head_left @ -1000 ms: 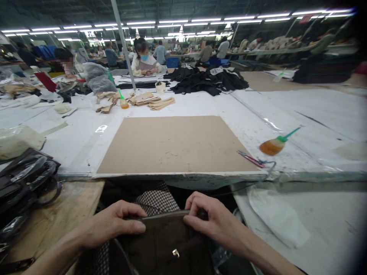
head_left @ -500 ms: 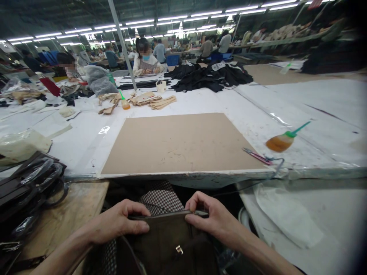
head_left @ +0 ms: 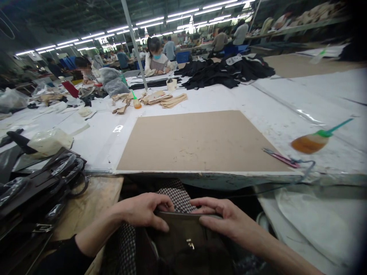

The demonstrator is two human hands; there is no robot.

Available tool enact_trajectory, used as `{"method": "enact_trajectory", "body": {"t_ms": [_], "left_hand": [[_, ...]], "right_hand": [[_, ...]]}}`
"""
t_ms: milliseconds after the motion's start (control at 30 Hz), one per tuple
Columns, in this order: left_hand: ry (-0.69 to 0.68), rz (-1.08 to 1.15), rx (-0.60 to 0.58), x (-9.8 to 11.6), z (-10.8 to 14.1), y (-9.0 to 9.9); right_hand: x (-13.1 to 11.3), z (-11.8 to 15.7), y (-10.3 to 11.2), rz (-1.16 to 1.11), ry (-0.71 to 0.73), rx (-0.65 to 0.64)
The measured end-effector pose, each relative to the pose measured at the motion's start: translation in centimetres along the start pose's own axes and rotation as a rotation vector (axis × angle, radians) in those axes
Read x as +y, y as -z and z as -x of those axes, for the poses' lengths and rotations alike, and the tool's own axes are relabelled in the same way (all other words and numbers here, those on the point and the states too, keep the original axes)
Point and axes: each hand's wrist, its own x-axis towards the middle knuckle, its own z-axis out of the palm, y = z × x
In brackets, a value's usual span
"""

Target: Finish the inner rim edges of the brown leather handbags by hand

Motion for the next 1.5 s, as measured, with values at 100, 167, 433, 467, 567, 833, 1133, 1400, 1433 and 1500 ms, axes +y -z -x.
{"method": "enact_trajectory", "body": {"t_ms": [100, 167, 433, 467, 567, 833, 1133, 1400, 1433, 1500], "left_hand": [[-0.029, -0.03, 0.001, 0.1, -0.3, -0.5], [-0.048, -0.095, 0.013, 0.3, -0.6, -0.9], [0.0, -0.023, 0.017, -0.3, 0.1, -0.9], [0.026, 0.015, 0.013, -0.7, 0.4, -0.7], [0.073, 0.11, 0.008, -1.9, 1.3, -0.1], [0.111, 0.283, 0.176, -3.3, 2.1, -0.4], [0.128, 0.376, 0.222, -4.5, 2.1, -1.5], [0.188, 0.382, 0.251, -5.3, 1.8, -2.4], [0.194, 0.372, 0.248, -5.2, 1.8, -2.5], [0.206, 0.359, 0.238, -5.0, 1.8, -2.6]], "right_hand": [[0.4, -0.2, -0.2, 0.005, -0.012, 0.021], [0.5, -0.3, -0.3, 0.013, -0.015, 0.029], [0.0, -0.1, -0.4, 0.017, -0.014, -0.027], [-0.1, -0.2, -0.4, 0.017, -0.013, -0.045], [-0.2, -0.4, -0.2, -0.01, -0.005, -0.099], [0.3, -1.5, 1.0, 0.037, 0.013, -0.133], [0.2, -1.5, 1.0, 0.169, 0.04, -0.166], [-0.2, -1.3, 0.0, 0.089, -0.022, -0.205], [-0.3, -1.3, 0.0, 0.084, -0.026, -0.206], [-0.4, -1.2, 0.0, 0.072, -0.035, -0.211]]}}
